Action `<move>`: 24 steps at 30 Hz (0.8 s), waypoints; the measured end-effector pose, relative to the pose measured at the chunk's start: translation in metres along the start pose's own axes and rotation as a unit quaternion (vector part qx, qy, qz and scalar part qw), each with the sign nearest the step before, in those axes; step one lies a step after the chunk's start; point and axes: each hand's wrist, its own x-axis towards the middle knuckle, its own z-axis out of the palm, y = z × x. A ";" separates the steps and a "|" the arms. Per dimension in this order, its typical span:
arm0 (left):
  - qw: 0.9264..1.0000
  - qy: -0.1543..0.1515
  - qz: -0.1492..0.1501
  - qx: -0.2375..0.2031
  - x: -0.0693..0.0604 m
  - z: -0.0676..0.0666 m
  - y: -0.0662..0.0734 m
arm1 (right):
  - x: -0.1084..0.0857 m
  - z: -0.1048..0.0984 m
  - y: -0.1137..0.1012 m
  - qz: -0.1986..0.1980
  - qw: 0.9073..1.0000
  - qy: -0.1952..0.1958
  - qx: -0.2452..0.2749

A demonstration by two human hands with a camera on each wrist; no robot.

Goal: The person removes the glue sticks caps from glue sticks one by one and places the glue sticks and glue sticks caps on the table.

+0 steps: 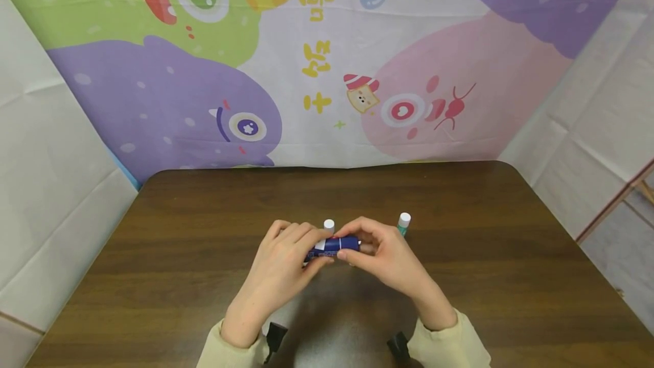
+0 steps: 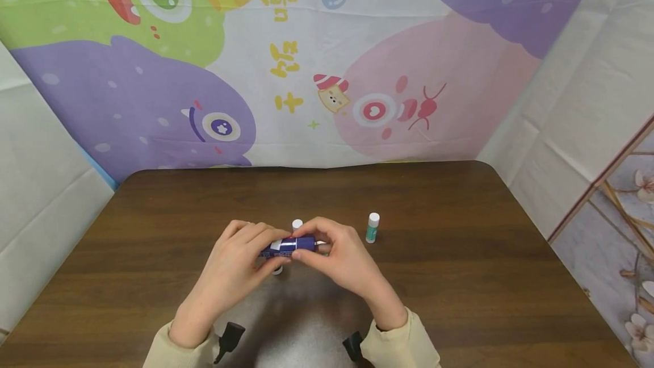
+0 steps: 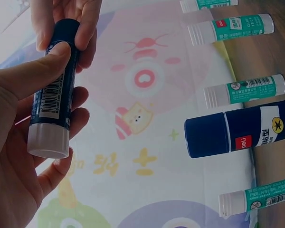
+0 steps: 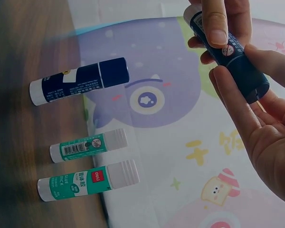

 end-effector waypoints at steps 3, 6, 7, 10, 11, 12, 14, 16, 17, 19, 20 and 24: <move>1.000 -0.004 -0.002 0.000 0.000 0.000 -0.001 | 0.000 0.000 -0.001 -0.001 1.000 0.000 -0.002; 1.000 -0.007 -0.004 -0.001 0.000 0.000 -0.001 | 0.000 0.000 -0.001 0.001 1.000 0.000 -0.003; 1.000 -0.008 -0.005 -0.002 0.000 -0.001 -0.001 | 0.000 0.000 -0.001 0.002 1.000 0.000 -0.003; 1.000 -0.007 -0.003 -0.002 0.000 -0.001 -0.001 | 0.000 0.000 -0.001 0.001 1.000 -0.001 -0.001; 1.000 -0.007 -0.003 -0.002 0.000 -0.001 -0.001 | 0.000 0.000 -0.001 0.001 1.000 -0.001 -0.002; 1.000 -0.006 -0.003 -0.002 0.000 -0.001 -0.001 | 0.000 0.000 -0.001 0.000 1.000 -0.001 -0.001; 1.000 -0.005 -0.003 -0.002 0.000 -0.001 -0.001 | 0.000 0.000 -0.001 -0.001 1.000 -0.002 -0.002; 1.000 -0.006 -0.004 -0.002 0.000 -0.001 -0.001 | 0.000 0.000 -0.001 -0.001 1.000 -0.003 -0.003; 1.000 -0.007 -0.004 -0.002 0.000 -0.001 -0.001 | 0.000 0.000 -0.001 0.001 1.000 -0.003 -0.004; 1.000 -0.009 -0.005 -0.002 0.000 -0.001 -0.001 | 0.000 0.000 -0.001 0.004 1.000 -0.003 -0.005; 1.000 -0.010 -0.005 -0.002 0.000 -0.001 -0.001 | 0.000 0.000 -0.002 0.005 1.000 -0.003 -0.006; 1.000 -0.006 -0.002 -0.003 -0.001 -0.001 -0.001 | 0.000 -0.001 -0.002 0.007 1.000 -0.003 -0.008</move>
